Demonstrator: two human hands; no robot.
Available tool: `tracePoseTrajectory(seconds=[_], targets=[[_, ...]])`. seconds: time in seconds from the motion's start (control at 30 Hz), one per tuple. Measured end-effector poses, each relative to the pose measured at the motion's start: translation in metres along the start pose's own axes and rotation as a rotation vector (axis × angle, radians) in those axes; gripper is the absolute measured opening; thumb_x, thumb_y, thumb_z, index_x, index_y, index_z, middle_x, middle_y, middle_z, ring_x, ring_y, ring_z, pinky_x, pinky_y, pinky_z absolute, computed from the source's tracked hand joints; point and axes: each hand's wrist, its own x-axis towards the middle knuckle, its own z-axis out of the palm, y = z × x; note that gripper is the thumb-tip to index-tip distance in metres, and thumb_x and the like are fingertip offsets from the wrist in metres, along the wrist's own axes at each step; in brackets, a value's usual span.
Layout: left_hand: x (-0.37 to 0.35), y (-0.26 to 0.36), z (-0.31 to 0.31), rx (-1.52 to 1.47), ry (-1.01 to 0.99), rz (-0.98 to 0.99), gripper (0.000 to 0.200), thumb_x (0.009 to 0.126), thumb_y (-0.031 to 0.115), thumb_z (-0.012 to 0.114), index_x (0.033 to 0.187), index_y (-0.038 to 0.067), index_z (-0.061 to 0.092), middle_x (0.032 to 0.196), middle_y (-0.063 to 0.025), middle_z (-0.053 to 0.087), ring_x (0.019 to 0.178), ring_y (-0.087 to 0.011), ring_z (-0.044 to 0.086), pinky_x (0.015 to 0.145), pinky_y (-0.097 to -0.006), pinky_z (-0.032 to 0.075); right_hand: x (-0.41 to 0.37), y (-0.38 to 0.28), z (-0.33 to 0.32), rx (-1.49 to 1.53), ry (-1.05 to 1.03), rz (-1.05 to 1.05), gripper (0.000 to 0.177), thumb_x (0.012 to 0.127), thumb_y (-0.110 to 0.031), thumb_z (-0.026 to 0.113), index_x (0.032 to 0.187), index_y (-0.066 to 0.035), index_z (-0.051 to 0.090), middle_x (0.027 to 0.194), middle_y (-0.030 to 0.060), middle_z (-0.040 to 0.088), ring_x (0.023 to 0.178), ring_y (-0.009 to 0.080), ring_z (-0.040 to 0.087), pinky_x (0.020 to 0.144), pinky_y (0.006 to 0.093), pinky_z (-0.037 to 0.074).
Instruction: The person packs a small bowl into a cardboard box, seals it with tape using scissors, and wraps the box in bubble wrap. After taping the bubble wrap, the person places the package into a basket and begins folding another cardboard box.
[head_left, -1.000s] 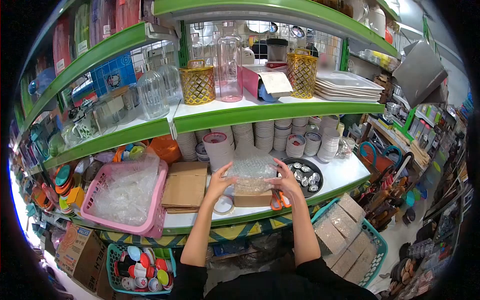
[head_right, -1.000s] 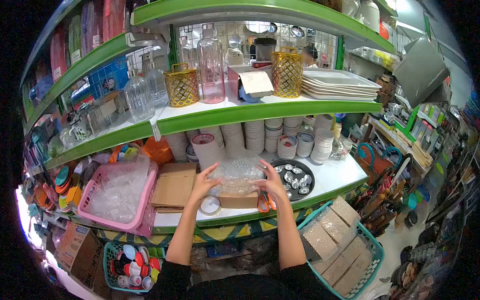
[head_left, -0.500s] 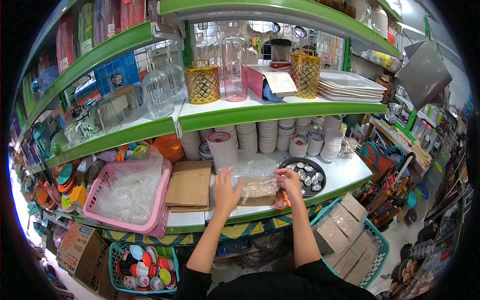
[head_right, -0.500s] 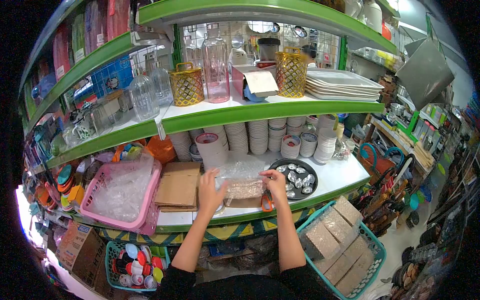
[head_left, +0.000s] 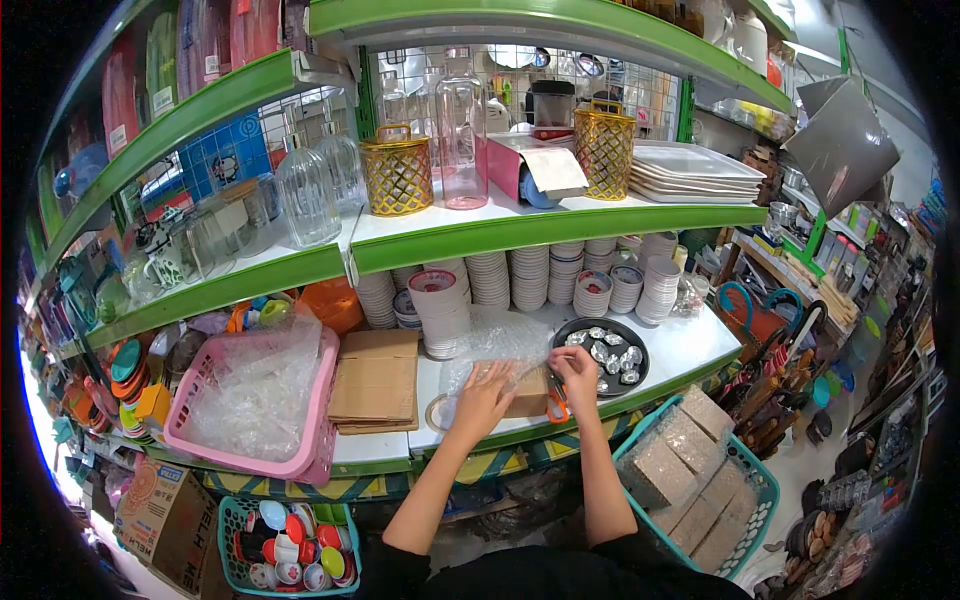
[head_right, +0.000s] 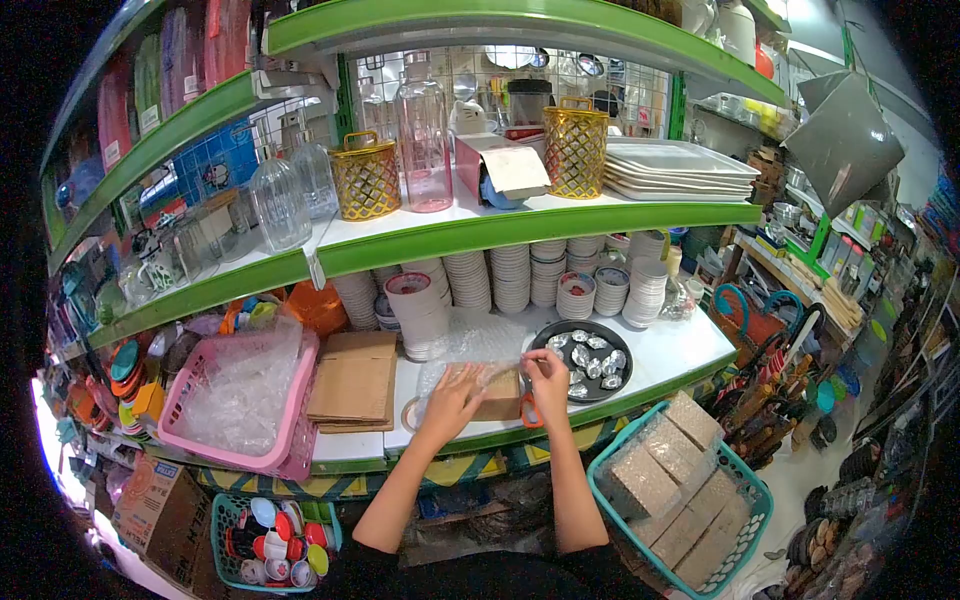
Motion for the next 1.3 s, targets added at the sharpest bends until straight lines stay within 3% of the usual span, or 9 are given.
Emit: tracePoseTrajectory(seconds=[0.17, 0.23, 0.3, 0.33, 0.47, 0.73, 0.83, 1.1, 1.3], targets=[[-0.001, -0.020, 0.011, -0.435, 0.023, -0.291, 0.040, 0.097, 0.027, 0.039, 0.122, 0.002, 0.059, 0.130, -0.0206, 0.052, 0.128, -0.0354, 0.042, 0.114, -0.0404, 0.022, -0.017, 0.005, -0.004, -0.313, -0.091, -0.078, 0.013, 0.091, -0.005, 0.055, 0.102, 0.000, 0.060, 0.100, 0.0062, 0.064, 0.094, 0.0129, 0.062, 0.084, 0.0267, 0.048], [0.001, -0.040, 0.029, -0.633, 0.052, -0.314, 0.042, 0.098, 0.028, 0.036, 0.122, 0.001, 0.058, 0.130, -0.0191, 0.054, 0.126, -0.0334, 0.044, 0.112, -0.0377, 0.023, -0.019, 0.000, -0.004, -0.299, -0.171, -0.049, 0.023, 0.088, -0.011, 0.061, 0.110, -0.002, 0.060, 0.115, 0.0100, 0.060, 0.107, 0.0190, 0.058, 0.091, 0.0307, 0.045], [0.001, -0.046, 0.035, -0.830, 0.082, -0.335, 0.044, 0.099, 0.029, 0.034, 0.123, 0.000, 0.058, 0.129, -0.0176, 0.055, 0.125, -0.0313, 0.046, 0.111, -0.0351, 0.025, -0.026, -0.014, 0.000, -0.618, -0.303, -0.239, 0.041, 0.081, -0.020, 0.071, 0.118, -0.005, 0.059, 0.133, 0.0162, 0.049, 0.122, 0.0269, 0.050, 0.099, 0.0355, 0.041], [0.001, -0.042, 0.031, -0.976, 0.094, -0.395, 0.045, 0.100, 0.029, 0.034, 0.122, -0.002, 0.057, 0.129, -0.0160, 0.055, 0.124, -0.0272, 0.047, 0.110, -0.0333, 0.027, -0.027, -0.017, 0.001, -0.610, -0.353, -0.151, 0.061, 0.070, -0.026, 0.080, 0.125, -0.009, 0.057, 0.142, 0.0190, 0.039, 0.130, 0.0324, 0.040, 0.104, 0.0392, 0.036], [0.003, -0.036, 0.021, -1.286, 0.106, -0.529, 0.049, 0.100, 0.030, 0.033, 0.124, -0.007, 0.054, 0.130, -0.0137, 0.055, 0.121, -0.0197, 0.049, 0.106, -0.0293, 0.032, -0.033, -0.016, 0.005, -0.775, -0.374, -0.232, 0.068, 0.065, -0.027, 0.084, 0.126, -0.013, 0.057, 0.142, 0.0184, 0.038, 0.130, 0.0327, 0.041, 0.104, 0.0396, 0.037], [0.000, -0.036, 0.010, -1.454, 0.240, -0.619, 0.047, 0.099, 0.028, 0.035, 0.127, -0.007, 0.051, 0.129, -0.0146, 0.055, 0.120, -0.0220, 0.051, 0.105, -0.0314, 0.034, -0.030, -0.011, 0.004, -0.652, -0.366, -0.099, 0.075, 0.054, -0.023, 0.089, 0.122, -0.017, 0.059, 0.143, 0.0200, 0.033, 0.128, 0.0376, 0.041, 0.100, 0.0420, 0.042], [-0.003, -0.044, 0.006, -1.507, 0.291, -0.674, 0.046, 0.099, 0.028, 0.035, 0.125, -0.005, 0.052, 0.128, -0.0148, 0.056, 0.120, -0.0230, 0.052, 0.106, -0.0331, 0.034, -0.038, -0.012, 0.016, -0.670, -0.323, -0.271, 0.069, 0.056, -0.025, 0.088, 0.119, -0.017, 0.060, 0.138, 0.0179, 0.036, 0.122, 0.0375, 0.045, 0.098, 0.0423, 0.042], [-0.005, -0.047, 0.002, -1.685, 0.303, -0.646, 0.046, 0.099, 0.028, 0.034, 0.127, -0.005, 0.049, 0.128, -0.0153, 0.055, 0.122, -0.0250, 0.050, 0.107, -0.0364, 0.033, -0.040, -0.005, 0.013, -0.675, -0.331, -0.260, 0.066, 0.059, -0.027, 0.086, 0.119, -0.019, 0.059, 0.136, 0.0178, 0.035, 0.125, 0.0404, 0.037, 0.102, 0.0468, 0.036], [-0.011, -0.047, 0.012, -1.626, 0.503, -0.652, 0.046, 0.099, 0.029, 0.034, 0.127, -0.004, 0.051, 0.126, -0.0157, 0.057, 0.117, -0.0264, 0.054, 0.105, -0.0344, 0.035, -0.051, -0.018, 0.013, -0.730, -0.224, -0.200, 0.066, 0.058, -0.024, 0.086, 0.118, -0.019, 0.059, 0.135, 0.0193, 0.035, 0.121, 0.0411, 0.037, 0.101, 0.0477, 0.036]])
